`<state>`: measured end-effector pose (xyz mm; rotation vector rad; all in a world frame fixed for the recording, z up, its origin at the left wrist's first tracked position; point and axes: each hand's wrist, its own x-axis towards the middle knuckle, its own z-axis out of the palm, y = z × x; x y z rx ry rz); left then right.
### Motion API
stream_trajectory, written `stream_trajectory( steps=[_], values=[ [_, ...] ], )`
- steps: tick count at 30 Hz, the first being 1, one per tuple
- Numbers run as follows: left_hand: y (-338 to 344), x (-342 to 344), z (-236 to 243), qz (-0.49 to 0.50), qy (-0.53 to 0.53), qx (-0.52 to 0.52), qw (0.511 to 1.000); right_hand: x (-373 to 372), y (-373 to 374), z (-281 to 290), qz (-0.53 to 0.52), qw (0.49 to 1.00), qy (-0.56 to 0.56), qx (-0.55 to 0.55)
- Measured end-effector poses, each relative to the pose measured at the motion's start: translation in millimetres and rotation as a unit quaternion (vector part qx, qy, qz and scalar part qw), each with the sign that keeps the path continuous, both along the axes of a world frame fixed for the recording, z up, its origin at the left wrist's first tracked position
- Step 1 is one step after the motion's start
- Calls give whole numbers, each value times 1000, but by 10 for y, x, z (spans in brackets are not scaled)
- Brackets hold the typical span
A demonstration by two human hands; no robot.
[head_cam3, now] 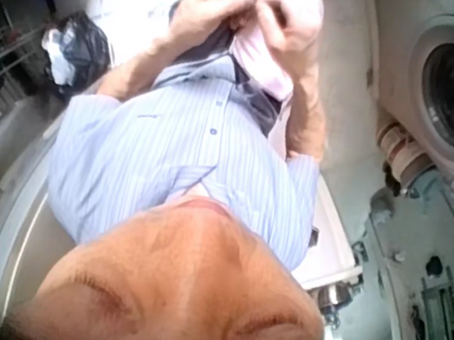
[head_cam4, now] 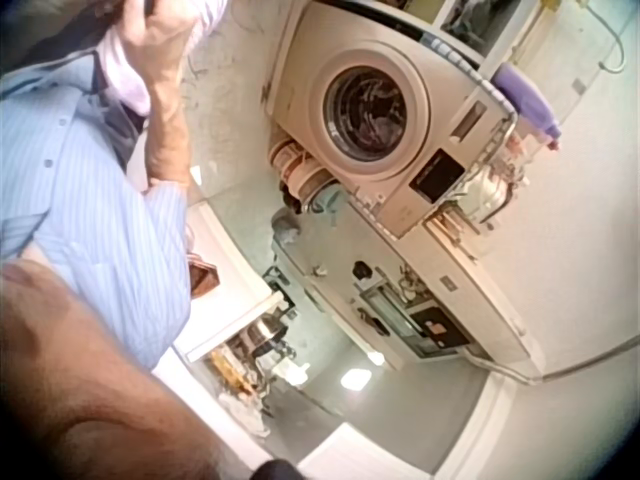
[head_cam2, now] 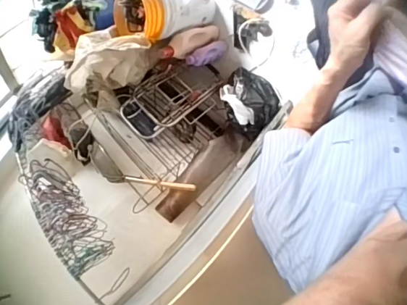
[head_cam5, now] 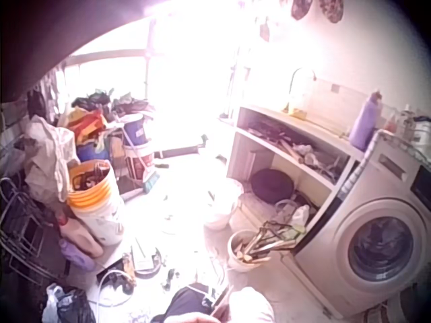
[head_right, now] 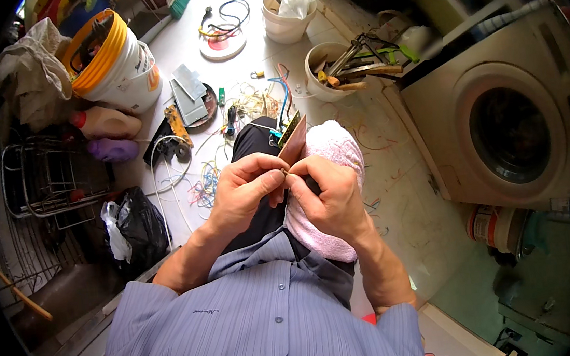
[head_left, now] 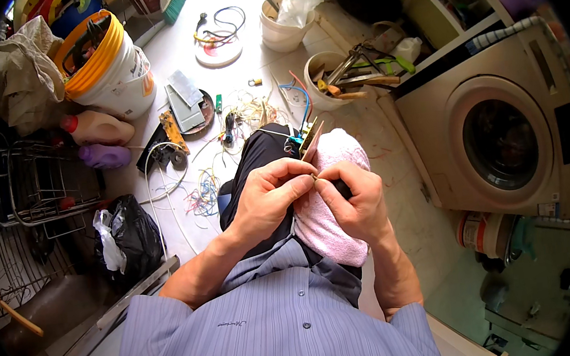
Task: The person uses a screwdriver to tighten screws on a circuit board and its plastic housing while sitting on the floor.
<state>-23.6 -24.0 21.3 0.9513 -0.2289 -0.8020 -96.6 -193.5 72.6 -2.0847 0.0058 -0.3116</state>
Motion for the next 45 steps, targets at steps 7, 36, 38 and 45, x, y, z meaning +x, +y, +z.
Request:
stream_trajectory(
  steps=[7, 36, 38, 45],
  values=[
    [73, 24, -63, 8, -17, 15, 1000, 96, 45, 25, 27, 999, 18, -25],
    [892, 2123, -3289, 306, 291, 260, 868, 35, -529, -697, -169, 864, 310, 359],
    [974, 2376, -3308, 292, 284, 271, 872, 93, -512, -686, -160, 864, 312, 362],
    [628, 2034, -3050, 178, 193, 301, 917, 129, -487, -672, -178, 866, 331, 330]
  ],
)
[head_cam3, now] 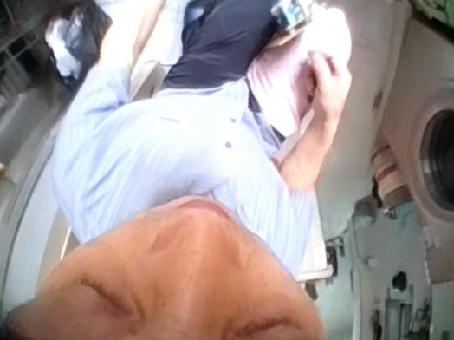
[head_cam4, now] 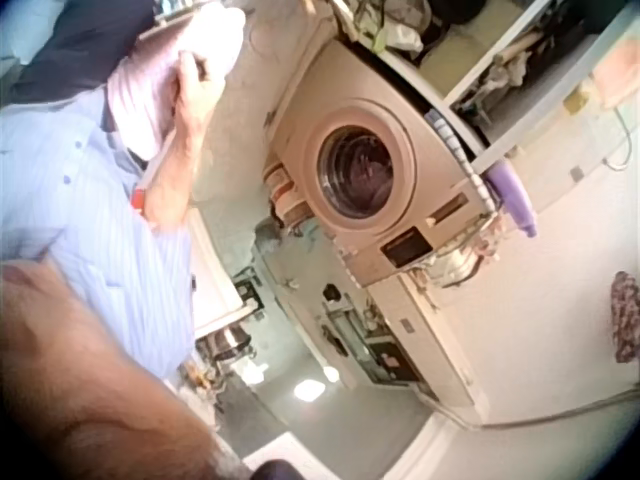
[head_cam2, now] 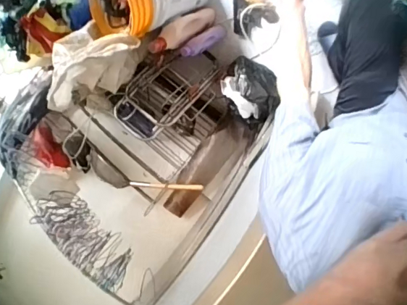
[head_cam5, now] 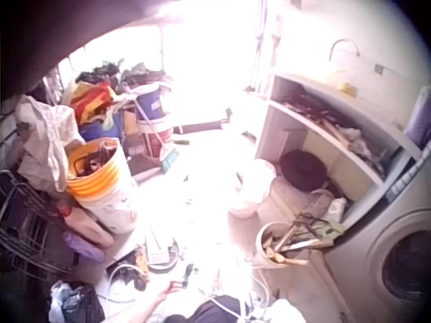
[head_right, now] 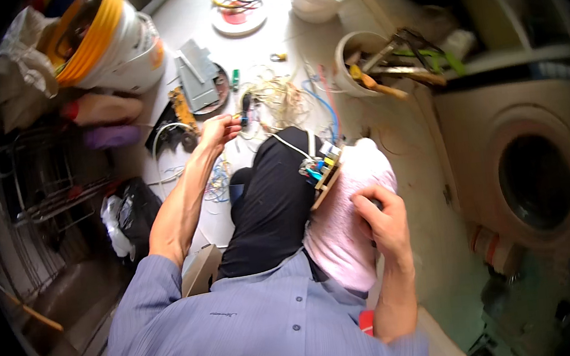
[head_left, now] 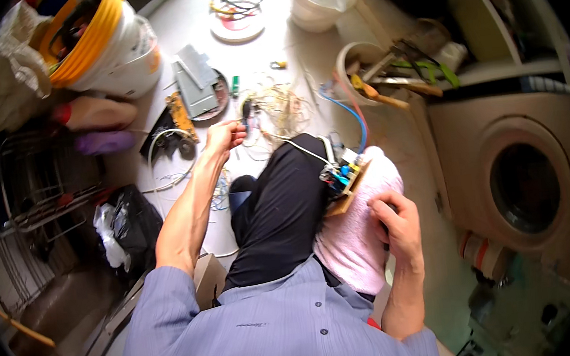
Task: The person uses a screwdriver to tighten screws on a circuit board and its plastic housing while sitting on the floor.
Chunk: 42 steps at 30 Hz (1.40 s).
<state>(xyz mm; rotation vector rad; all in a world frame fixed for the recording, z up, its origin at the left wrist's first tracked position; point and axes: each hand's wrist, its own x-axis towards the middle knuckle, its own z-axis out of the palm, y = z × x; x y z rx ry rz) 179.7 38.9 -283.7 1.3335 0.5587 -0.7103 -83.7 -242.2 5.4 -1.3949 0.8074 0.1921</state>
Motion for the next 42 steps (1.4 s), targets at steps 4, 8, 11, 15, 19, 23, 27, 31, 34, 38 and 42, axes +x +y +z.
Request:
stream_trajectory(
  steps=[4, 8, 11, 15, 19, 23, 27, 31, 34, 38, 42],
  values=[
    [-318, -199, 593, -74, -114, 1, 991, 125, 58, 63, 44, 996, 6, -81],
    [-651, -493, 1605, -138, -241, -80, 957, 280, 169, 53, 24, 962, -114, -248],
    [-724, -793, 2292, -278, -231, -129, 923, 453, 189, 152, 50, 964, -90, -244],
    [-868, -1033, 2700, -429, -465, 22, 774, 585, 121, 130, 92, 962, -88, -242],
    [-880, -987, 2779, -473, -510, 4, 719, 572, 187, 155, 115, 944, -99, -293],
    [-853, -943, 2741, -473, -220, -109, 846, 579, 155, 121, 115, 953, -105, -260],
    [-849, -1041, 2767, -453, -214, -79, 862, 532, 115, 55, 118, 952, -121, -256],
    [-835, -1094, 2802, -452, -234, -109, 854, 462, 168, 62, 106, 953, -126, -256],
    [-837, -1153, 2664, -418, -258, -137, 860, 415, 211, 130, 105, 943, -135, -284],
    [-798, -1161, 2610, -389, -253, -127, 877, 280, 140, 77, 116, 915, -133, -363],
    [-735, -1020, 2465, -295, -236, -146, 914, 129, 75, 392, 127, 898, -124, -404]
  ],
)
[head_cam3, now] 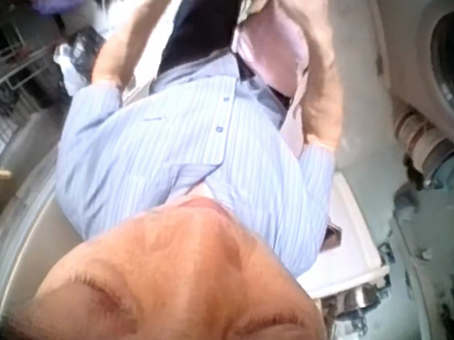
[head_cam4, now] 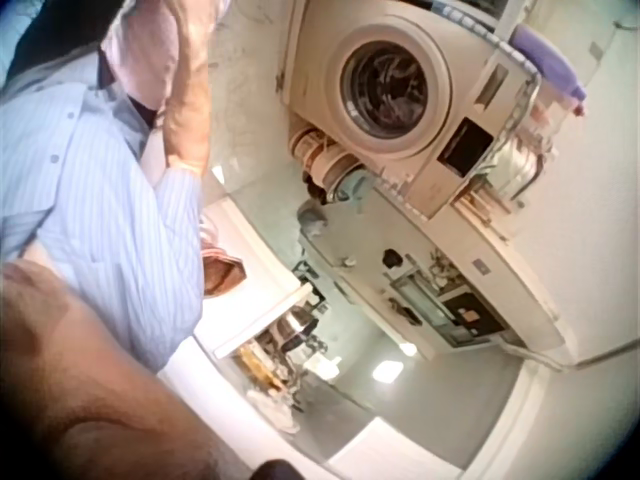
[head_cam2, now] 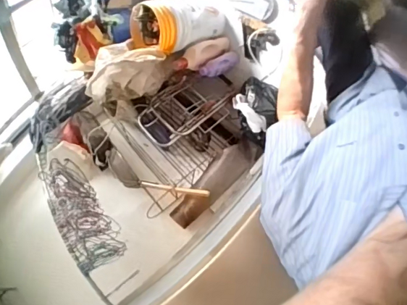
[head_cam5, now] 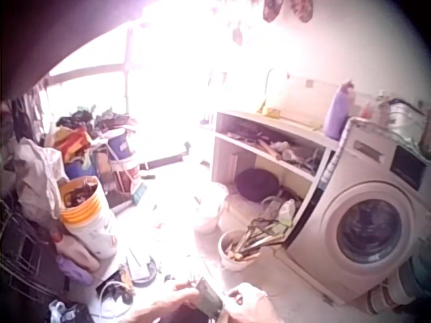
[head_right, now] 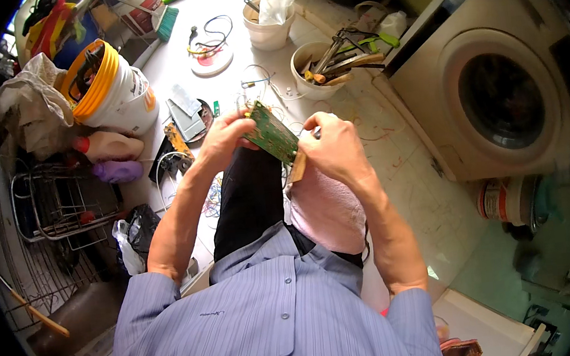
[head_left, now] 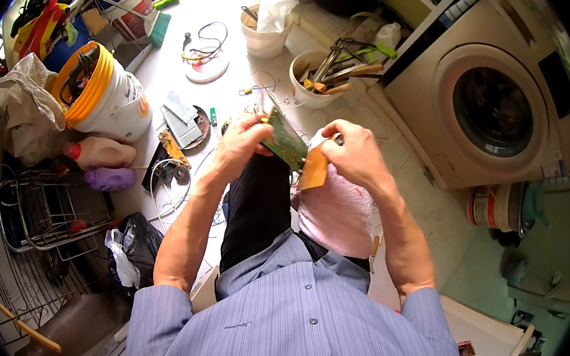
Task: The person uses a screwdriver to tighten screws on a circuit board and its plastic housing while sitting on the floor.
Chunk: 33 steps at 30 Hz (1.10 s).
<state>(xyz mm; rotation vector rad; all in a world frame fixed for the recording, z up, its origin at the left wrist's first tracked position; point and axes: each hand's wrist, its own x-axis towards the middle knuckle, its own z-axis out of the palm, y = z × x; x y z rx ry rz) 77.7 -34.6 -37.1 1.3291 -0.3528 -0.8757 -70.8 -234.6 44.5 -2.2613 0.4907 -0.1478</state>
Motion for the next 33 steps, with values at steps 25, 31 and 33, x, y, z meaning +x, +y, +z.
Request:
stream_trajectory(
  steps=[25, 31, 33],
  values=[
    [38, 705, 1, 180, 77, -49, 979, -929, -878, 531, -194, 972, -125, 49],
    [-233, 883, 69, 222, 38, -49, 973, -778, -1023, 690, -174, 943, -246, -144],
    [-271, 947, 61, 223, 31, -53, 973, -615, -1021, 684, -168, 929, -270, -189]
  ],
)
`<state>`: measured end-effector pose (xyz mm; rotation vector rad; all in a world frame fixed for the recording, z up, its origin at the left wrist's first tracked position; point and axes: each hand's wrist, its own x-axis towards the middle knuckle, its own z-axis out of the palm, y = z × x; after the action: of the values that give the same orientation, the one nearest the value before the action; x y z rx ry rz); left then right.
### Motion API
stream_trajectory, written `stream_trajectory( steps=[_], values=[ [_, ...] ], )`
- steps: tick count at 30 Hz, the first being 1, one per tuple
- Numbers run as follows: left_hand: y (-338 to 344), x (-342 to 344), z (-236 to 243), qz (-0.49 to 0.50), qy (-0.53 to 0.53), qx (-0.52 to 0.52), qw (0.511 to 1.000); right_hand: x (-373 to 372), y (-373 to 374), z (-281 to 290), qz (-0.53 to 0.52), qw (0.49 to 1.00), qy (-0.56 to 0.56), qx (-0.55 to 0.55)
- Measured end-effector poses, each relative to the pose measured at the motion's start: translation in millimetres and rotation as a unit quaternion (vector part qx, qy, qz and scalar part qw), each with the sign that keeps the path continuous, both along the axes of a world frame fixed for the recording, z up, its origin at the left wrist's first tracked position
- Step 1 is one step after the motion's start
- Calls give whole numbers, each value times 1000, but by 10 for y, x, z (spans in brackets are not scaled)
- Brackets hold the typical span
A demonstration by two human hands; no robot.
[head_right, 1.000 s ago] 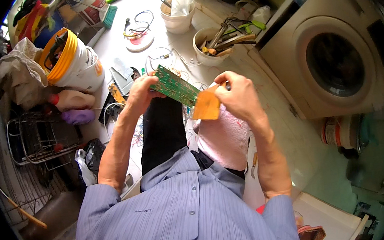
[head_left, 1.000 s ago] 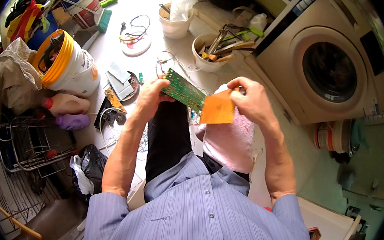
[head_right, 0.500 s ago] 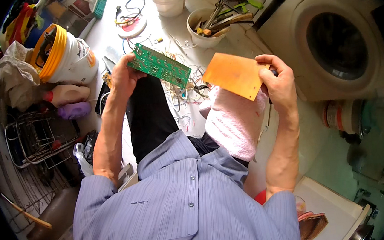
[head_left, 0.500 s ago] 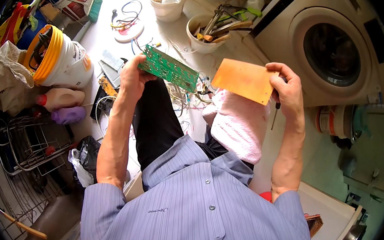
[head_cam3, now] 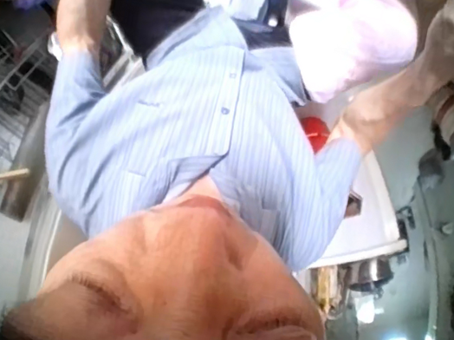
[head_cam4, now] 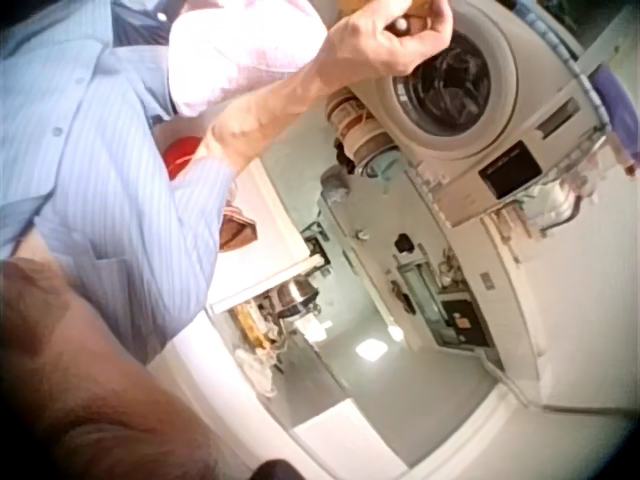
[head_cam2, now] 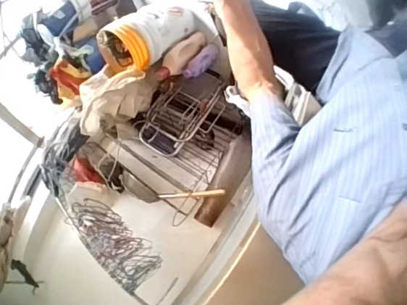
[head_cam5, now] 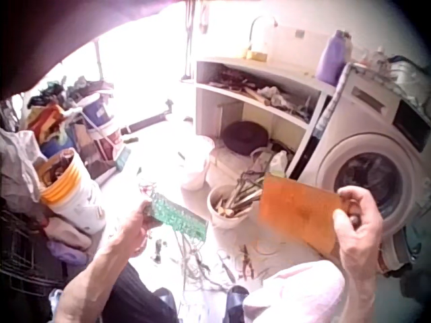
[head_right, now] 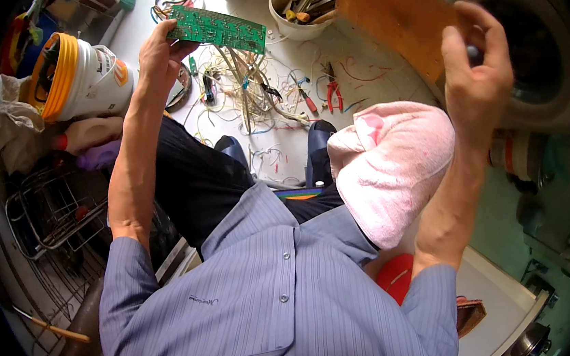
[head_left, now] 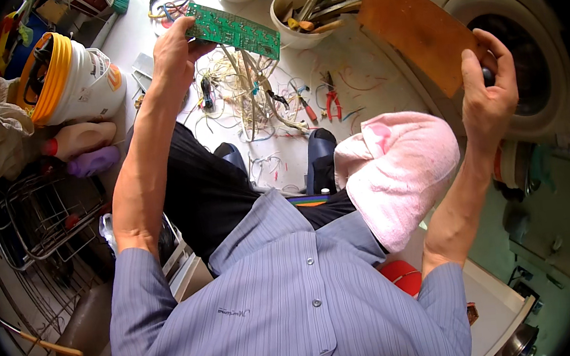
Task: The person uses a screwdriver to tighten screws on a circuit board and its plastic housing while sitting on the floor.
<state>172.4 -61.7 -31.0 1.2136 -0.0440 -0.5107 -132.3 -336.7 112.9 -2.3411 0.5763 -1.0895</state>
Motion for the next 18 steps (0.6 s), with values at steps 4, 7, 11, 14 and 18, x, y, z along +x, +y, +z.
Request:
stream_trajectory(
  steps=[4, 7, 11, 14, 18],
  values=[
    [-40, 117, -119, 2, 14, 7, 1000, 331, -62, -184, 40, 998, 14, -36],
    [36, 210, -352, -18, 53, 8, 998, 551, -107, -379, 76, 993, 48, 75],
    [-7, 63, -384, -15, 112, 35, 993, 679, -160, -651, 97, 946, 68, 301],
    [9, 27, -503, -39, 131, 15, 991, 763, -195, -773, 133, 904, 62, 401],
    [-33, -52, -504, -58, 144, 11, 988, 821, -232, -860, 135, 874, 63, 462]
  ],
)
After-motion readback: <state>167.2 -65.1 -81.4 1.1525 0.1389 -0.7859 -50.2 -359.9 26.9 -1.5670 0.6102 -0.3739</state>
